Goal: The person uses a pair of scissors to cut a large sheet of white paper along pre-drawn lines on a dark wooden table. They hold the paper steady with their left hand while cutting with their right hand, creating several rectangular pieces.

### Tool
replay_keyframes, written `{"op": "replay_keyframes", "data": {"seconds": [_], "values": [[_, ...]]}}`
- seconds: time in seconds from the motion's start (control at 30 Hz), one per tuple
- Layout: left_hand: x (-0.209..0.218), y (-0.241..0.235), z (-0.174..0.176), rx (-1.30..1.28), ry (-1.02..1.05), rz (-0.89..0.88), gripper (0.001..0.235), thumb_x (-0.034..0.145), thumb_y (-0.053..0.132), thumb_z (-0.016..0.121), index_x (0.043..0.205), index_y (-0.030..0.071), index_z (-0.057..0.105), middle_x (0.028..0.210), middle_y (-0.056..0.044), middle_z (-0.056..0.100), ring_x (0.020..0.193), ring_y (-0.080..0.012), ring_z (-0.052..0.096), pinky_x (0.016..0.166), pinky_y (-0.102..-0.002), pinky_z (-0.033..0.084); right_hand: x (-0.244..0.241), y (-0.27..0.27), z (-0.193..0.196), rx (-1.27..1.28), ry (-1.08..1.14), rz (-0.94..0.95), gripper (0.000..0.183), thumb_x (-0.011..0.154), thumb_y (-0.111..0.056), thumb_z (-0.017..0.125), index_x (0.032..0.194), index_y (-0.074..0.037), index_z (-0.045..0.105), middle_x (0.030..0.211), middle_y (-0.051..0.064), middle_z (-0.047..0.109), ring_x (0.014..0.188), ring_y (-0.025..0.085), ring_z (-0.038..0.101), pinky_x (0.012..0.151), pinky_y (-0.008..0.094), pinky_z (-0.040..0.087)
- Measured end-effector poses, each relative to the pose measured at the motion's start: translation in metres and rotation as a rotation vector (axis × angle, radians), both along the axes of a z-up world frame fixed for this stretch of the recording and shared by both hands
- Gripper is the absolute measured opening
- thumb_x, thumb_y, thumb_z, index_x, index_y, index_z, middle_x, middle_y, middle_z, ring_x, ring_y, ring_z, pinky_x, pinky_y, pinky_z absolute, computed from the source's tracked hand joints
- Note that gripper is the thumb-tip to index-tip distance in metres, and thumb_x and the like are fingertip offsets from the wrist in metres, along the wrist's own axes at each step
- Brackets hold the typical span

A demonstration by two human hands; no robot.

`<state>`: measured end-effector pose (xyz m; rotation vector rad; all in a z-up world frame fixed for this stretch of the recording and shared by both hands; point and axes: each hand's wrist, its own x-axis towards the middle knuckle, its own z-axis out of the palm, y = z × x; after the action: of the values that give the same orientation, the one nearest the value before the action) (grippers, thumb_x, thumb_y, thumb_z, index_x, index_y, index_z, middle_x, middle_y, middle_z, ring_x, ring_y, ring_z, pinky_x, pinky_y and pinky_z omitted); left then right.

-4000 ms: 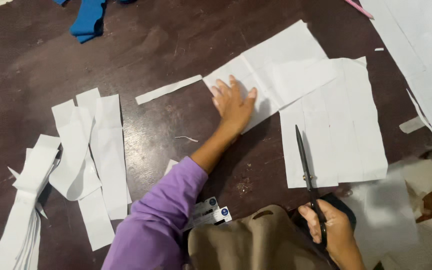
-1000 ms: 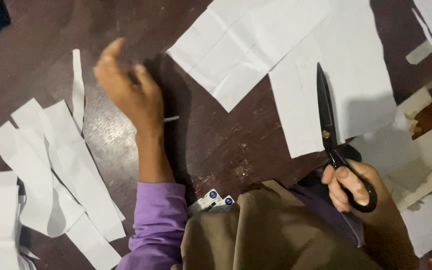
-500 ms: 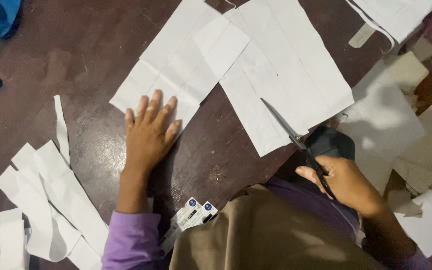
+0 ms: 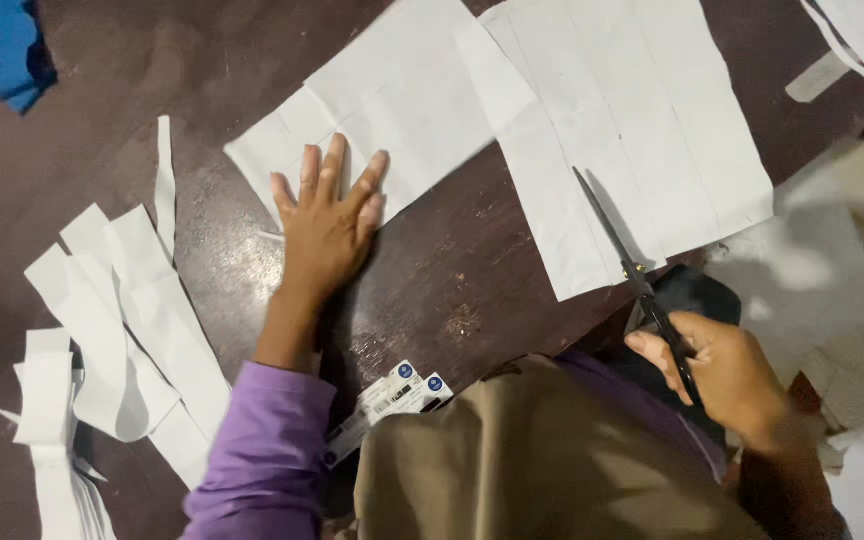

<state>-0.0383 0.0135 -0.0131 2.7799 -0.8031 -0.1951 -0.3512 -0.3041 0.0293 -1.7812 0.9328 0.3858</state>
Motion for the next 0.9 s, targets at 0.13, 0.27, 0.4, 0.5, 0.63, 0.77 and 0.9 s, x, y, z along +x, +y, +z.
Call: {"op": "replay_keyframes", "data": {"seconds": [0.13, 0.27, 0.4, 0.5, 0.63, 0.77, 0.9], "values": [[0.025, 0.063, 0.014, -0.078, 0.104, -0.204, 0.052, 0.109, 0.04, 0.035, 0.159, 0.029, 0.029, 0.169, -0.014, 0.026, 0.156, -0.0445, 0.018, 0.117, -0.076, 0.0, -0.012, -0.002, -0.007, 0.029, -0.093, -0.067, 0.019, 0.089, -0.004, 0.078, 0.073, 0.002, 0.071, 0.051, 0.009, 0.05, 0.042, 0.017, 0.042, 0.043, 0.029, 0.033], [0.019, 0.063, 0.019, -0.381, -0.061, 0.084, 0.05, 0.098, 0.005, 0.055, 0.147, 0.007, 0.042, 0.136, -0.017, 0.064, 0.132, -0.034, 0.058, 0.118, -0.067, 0.015, -0.003, 0.005, 0.006, 0.029, -0.054, -0.088, 0.026, 0.094, -0.008, 0.075, 0.072, 0.005, 0.068, 0.049, 0.012, 0.051, 0.042, 0.018, 0.043, 0.05, 0.03, 0.036], [0.01, 0.017, -0.005, -0.327, -0.11, 0.119, 0.033, 0.107, 0.018, 0.057, 0.137, 0.006, 0.06, 0.152, -0.025, 0.046, 0.146, -0.0475, 0.035, 0.113, -0.079, 0.014, -0.002, 0.005, 0.006, 0.035, -0.004, -0.092, 0.013, 0.092, -0.001, 0.073, 0.083, 0.004, 0.08, 0.054, 0.012, 0.052, 0.045, 0.019, 0.043, 0.047, 0.031, 0.035], [0.001, -0.019, -0.012, -0.266, -0.089, 0.001, 0.041, 0.108, 0.032, 0.054, 0.145, 0.013, 0.053, 0.153, -0.02, 0.044, 0.149, -0.0445, 0.031, 0.109, -0.08, 0.018, -0.011, 0.003, 0.007, -0.008, -0.041, -0.138, 0.006, 0.087, -0.004, 0.076, 0.081, -0.001, 0.075, 0.053, 0.009, 0.051, 0.042, 0.015, 0.04, 0.042, 0.027, 0.03], [0.021, -0.027, -0.002, 0.003, 0.03, -0.086, 0.069, 0.106, 0.065, 0.021, 0.166, 0.032, 0.021, 0.173, -0.013, 0.009, 0.158, -0.0398, 0.003, 0.119, -0.071, -0.002, -0.017, 0.003, 0.019, -0.002, -0.099, -0.173, 0.017, 0.091, -0.005, 0.075, 0.076, 0.003, 0.072, 0.054, 0.008, 0.047, 0.044, 0.017, 0.04, 0.045, 0.029, 0.033], [0.053, -0.016, -0.018, -0.154, -0.399, 0.049, 0.065, 0.095, 0.009, 0.08, 0.152, 0.003, 0.047, 0.158, -0.031, 0.033, 0.144, -0.058, 0.024, 0.108, -0.082, 0.027, -0.029, 0.001, 0.005, 0.122, -0.138, -0.263, 0.012, 0.09, -0.004, 0.075, 0.086, 0.007, 0.072, 0.049, 0.01, 0.045, 0.039, 0.018, 0.04, 0.041, 0.032, 0.035], [-0.023, -0.09, 0.008, -0.341, -0.091, -0.002, 0.052, 0.115, 0.032, 0.052, 0.16, 0.01, 0.037, 0.166, -0.021, 0.031, 0.156, -0.0451, 0.021, 0.123, -0.07, 0.014, -0.082, -0.018, -0.064, 0.353, -0.201, -0.29, 0.022, 0.091, -0.003, 0.066, 0.108, 0.011, 0.066, 0.054, 0.013, 0.05, 0.041, 0.022, 0.049, 0.041, 0.035, 0.041]]}}
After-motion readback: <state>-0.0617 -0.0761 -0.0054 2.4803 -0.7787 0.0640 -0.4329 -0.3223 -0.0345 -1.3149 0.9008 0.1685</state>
